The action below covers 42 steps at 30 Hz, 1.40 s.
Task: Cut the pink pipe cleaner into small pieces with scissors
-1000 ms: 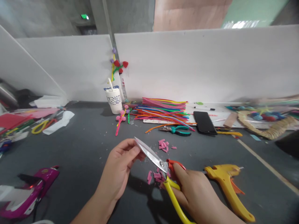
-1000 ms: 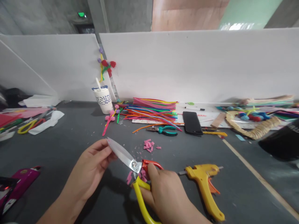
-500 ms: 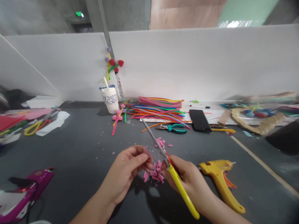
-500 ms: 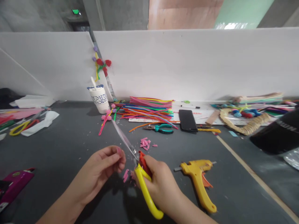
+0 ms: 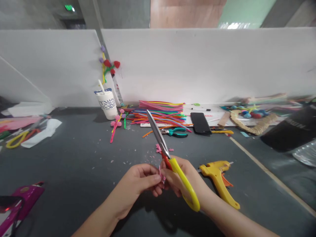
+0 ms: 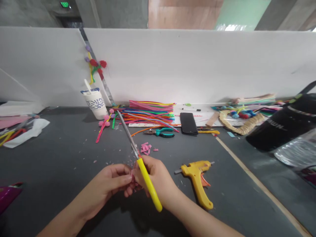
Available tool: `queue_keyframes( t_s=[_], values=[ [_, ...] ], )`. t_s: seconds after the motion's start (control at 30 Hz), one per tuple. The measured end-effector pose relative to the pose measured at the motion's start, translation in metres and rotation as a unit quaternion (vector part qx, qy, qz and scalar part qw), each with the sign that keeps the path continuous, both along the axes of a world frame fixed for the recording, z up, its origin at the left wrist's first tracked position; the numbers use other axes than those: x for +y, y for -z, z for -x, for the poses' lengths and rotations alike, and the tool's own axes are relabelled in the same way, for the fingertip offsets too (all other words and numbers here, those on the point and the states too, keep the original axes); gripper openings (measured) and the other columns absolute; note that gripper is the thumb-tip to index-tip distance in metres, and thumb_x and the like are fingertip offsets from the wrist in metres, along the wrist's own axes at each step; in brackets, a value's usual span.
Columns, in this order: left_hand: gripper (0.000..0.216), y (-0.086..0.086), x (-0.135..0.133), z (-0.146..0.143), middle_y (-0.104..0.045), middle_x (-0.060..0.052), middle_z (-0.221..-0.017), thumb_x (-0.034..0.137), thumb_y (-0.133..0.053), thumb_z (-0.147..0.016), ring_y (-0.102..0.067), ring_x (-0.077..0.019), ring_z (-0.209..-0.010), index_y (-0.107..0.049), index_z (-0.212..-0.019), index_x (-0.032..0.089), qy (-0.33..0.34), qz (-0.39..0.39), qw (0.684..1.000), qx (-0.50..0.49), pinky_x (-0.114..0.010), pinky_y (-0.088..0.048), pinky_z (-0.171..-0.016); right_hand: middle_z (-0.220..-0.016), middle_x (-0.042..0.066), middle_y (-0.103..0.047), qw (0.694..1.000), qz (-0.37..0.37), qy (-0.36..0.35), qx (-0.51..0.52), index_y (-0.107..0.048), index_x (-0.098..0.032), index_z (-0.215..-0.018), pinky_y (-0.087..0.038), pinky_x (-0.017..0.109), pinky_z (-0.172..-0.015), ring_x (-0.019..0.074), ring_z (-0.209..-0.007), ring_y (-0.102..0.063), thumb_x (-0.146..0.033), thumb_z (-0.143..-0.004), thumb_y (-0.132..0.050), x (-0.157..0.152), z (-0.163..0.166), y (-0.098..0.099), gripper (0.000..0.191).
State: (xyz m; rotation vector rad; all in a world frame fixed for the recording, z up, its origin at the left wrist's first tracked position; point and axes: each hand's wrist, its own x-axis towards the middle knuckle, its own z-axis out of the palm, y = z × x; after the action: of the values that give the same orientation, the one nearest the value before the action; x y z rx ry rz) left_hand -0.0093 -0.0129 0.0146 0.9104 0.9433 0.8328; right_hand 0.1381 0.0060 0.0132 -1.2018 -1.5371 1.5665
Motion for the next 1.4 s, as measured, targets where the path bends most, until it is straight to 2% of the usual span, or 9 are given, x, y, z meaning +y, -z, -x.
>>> queue_keyframes(
  t_s=[0.13,0.23,0.37,0.47,0.67,0.77,0.87,1.23,1.4],
  values=[
    [0.004,0.002,0.000,-0.003,-0.061,-0.002,-0.060,0.017,-0.060,-0.069,-0.053,-0.0123,-0.057,-0.060,-0.066,0.014,-0.037,-0.088,0.989,0.109,-0.024,-0.041,-0.057,-0.046,-0.009,-0.043,0.997,-0.040,0.033,-0.053,-0.040,-0.019,-0.062,-0.026,0.015,-0.033,0.0036,-0.033,-0.035,-0.021,-0.071,-0.047,0.000,0.004,0.003,0.011],
    [0.005,0.000,0.000,-0.004,-0.061,-0.001,-0.059,0.017,-0.060,-0.068,-0.054,-0.0132,-0.057,-0.060,-0.063,0.015,-0.051,-0.111,0.980,0.159,-0.024,-0.041,-0.056,-0.047,-0.009,-0.042,0.995,-0.073,0.025,-0.069,-0.040,-0.020,-0.063,-0.028,0.017,-0.036,0.0044,-0.035,-0.034,-0.024,-0.074,-0.045,0.000,0.004,0.003,0.013],
    [0.007,-0.003,0.001,0.003,-0.059,0.000,-0.054,0.020,-0.063,-0.068,-0.053,-0.0112,-0.052,-0.061,-0.064,0.014,-0.114,-0.083,0.985,0.103,-0.022,-0.042,-0.054,-0.053,-0.007,-0.041,0.983,-0.150,0.004,-0.105,-0.040,-0.020,-0.064,-0.030,0.018,-0.043,0.0072,-0.046,-0.038,-0.033,-0.075,-0.049,0.000,-0.002,0.004,0.020],
    [0.009,-0.007,0.006,0.013,-0.062,-0.001,-0.061,0.021,-0.066,-0.066,-0.056,-0.0113,-0.054,-0.063,-0.069,0.014,-0.188,-0.068,0.979,0.041,-0.022,-0.044,-0.056,-0.059,-0.005,-0.047,0.963,-0.189,-0.029,-0.188,-0.044,-0.019,-0.068,-0.030,0.020,-0.047,0.0092,-0.051,-0.040,-0.038,-0.073,-0.053,-0.002,-0.007,0.006,0.021],
    [0.004,-0.010,0.014,0.029,-0.064,-0.001,-0.063,0.018,-0.064,-0.068,-0.056,-0.0095,-0.056,-0.066,-0.069,0.015,-0.256,-0.105,0.961,-0.010,-0.019,-0.043,-0.054,-0.059,-0.002,-0.055,0.884,-0.292,-0.058,-0.360,-0.042,-0.021,-0.079,-0.027,0.023,-0.047,0.0144,-0.050,-0.049,-0.046,-0.076,-0.049,-0.007,-0.008,0.012,0.026],
    [0.004,-0.010,0.013,0.030,-0.063,0.000,-0.062,0.017,-0.063,-0.069,-0.055,-0.0090,-0.056,-0.066,-0.068,0.015,-0.270,-0.128,0.954,-0.016,-0.019,-0.043,-0.054,-0.060,0.001,-0.058,0.848,-0.335,-0.061,-0.406,-0.044,-0.020,-0.083,-0.025,0.024,-0.047,0.0173,-0.051,-0.052,-0.047,-0.079,-0.045,-0.006,-0.009,0.016,0.028],
    [0.004,-0.010,0.012,0.029,-0.063,0.000,-0.061,0.017,-0.062,-0.068,-0.053,-0.0087,-0.055,-0.066,-0.067,0.015,-0.273,-0.135,0.952,-0.018,-0.019,-0.042,-0.053,-0.061,0.002,-0.060,0.830,-0.361,-0.070,-0.420,-0.045,-0.019,-0.086,-0.026,0.024,-0.048,0.0179,-0.052,-0.054,-0.042,-0.080,-0.044,-0.005,-0.009,0.020,0.024],
    [0.007,-0.009,0.010,0.027,-0.061,0.001,-0.060,0.017,-0.059,-0.072,-0.052,-0.0080,-0.055,-0.066,-0.071,0.017,-0.270,-0.143,0.952,-0.031,-0.018,-0.042,-0.055,-0.059,0.002,-0.059,0.804,-0.379,-0.072,-0.453,-0.043,-0.018,-0.086,-0.026,0.026,-0.046,0.0204,-0.051,-0.056,-0.043,-0.081,-0.043,-0.005,-0.009,0.025,0.025],
    [0.008,-0.010,0.010,0.027,-0.061,0.002,-0.059,0.016,-0.058,-0.073,-0.052,-0.0076,-0.055,-0.065,-0.070,0.017,-0.268,-0.145,0.952,-0.034,-0.017,-0.041,-0.055,-0.057,0.002,-0.059,0.780,-0.414,-0.061,-0.465,-0.043,-0.017,-0.086,-0.025,0.026,-0.045,0.0208,-0.049,-0.057,-0.043,-0.080,-0.044,-0.005,-0.010,0.024,0.026]
  ],
)
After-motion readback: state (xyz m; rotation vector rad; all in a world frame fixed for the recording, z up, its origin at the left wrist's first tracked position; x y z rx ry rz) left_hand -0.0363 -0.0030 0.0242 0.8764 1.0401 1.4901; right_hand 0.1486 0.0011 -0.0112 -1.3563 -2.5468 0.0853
